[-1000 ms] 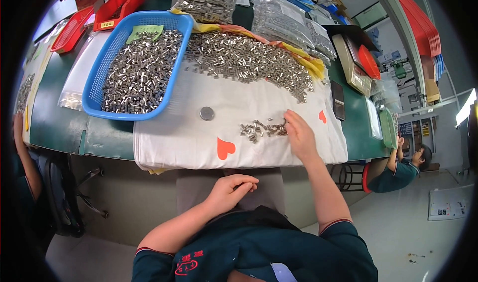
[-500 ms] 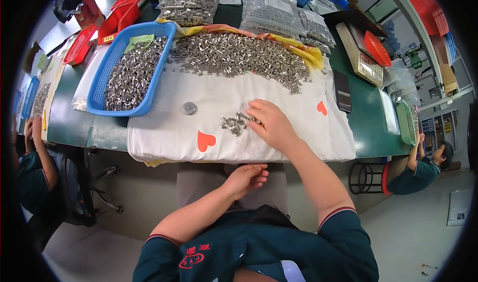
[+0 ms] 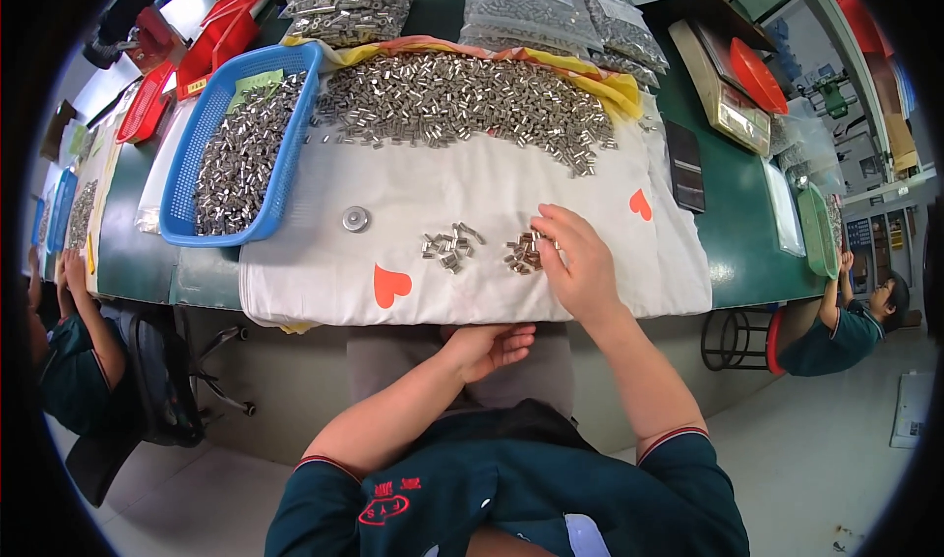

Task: Sorting and inspecting small metal hardware components at an industrial workbench.

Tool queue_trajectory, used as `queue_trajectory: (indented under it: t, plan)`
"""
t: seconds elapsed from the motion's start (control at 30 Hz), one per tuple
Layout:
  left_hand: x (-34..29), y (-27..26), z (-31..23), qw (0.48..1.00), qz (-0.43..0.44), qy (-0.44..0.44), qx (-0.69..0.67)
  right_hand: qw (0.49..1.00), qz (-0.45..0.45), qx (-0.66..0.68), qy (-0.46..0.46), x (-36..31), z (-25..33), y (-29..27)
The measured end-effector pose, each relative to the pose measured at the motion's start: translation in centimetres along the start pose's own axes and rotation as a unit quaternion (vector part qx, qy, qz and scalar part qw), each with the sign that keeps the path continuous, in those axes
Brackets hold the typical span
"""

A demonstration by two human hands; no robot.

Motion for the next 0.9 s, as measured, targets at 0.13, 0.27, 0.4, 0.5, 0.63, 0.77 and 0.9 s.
queue_trajectory:
  t: [0.13, 0.27, 0.4, 0.5, 0.63, 0.77, 0.9]
  plan:
    - [0.9, 1.4, -0.4, 0.997, 0.062, -0.018, -0.042, 0.989, 0.006, -0.145, -0.008, -0.1, 1.9, 1.5]
    - [1.2, 2.0, -1.0, 0.994, 0.106, -0.017, -0.025, 0.989, -0.004, -0.142, 0.027, -0.9, 2.8, 2.3]
    - [1.5, 2.9, -0.4, 0.993, 0.106, -0.036, -0.03, 0.991, -0.023, -0.127, 0.032, -1.5, 2.7, 1.9]
    - [2.3, 2.9, 0.3, 0.986, 0.153, -0.05, -0.041, 0.992, -0.031, -0.119, 0.036, -1.8, 2.8, 2.0]
    - [3.5, 3.4, 2.0, 0.964, 0.247, -0.081, -0.056, 0.993, -0.044, -0.11, 0.024, -2.8, 3.1, 1.6]
    - [3.1, 3.9, 2.6, 0.96, 0.208, -0.098, -0.158, 0.994, -0.037, -0.104, 0.019, -4.0, 3.4, 1.1]
    - [3.6, 3.2, 2.5, 0.948, 0.224, -0.062, -0.216, 0.997, -0.027, -0.078, -0.002, -5.8, 4.4, 0.6]
Point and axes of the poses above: each hand's wrist, its own x-axis towards the middle knuckle, its own y-axis out of the palm, z = x × y, the point moved 6 cm from there along x, towards the middle knuckle, and after that the axes turned 14 degrees about -x, right-handed, at the moved point
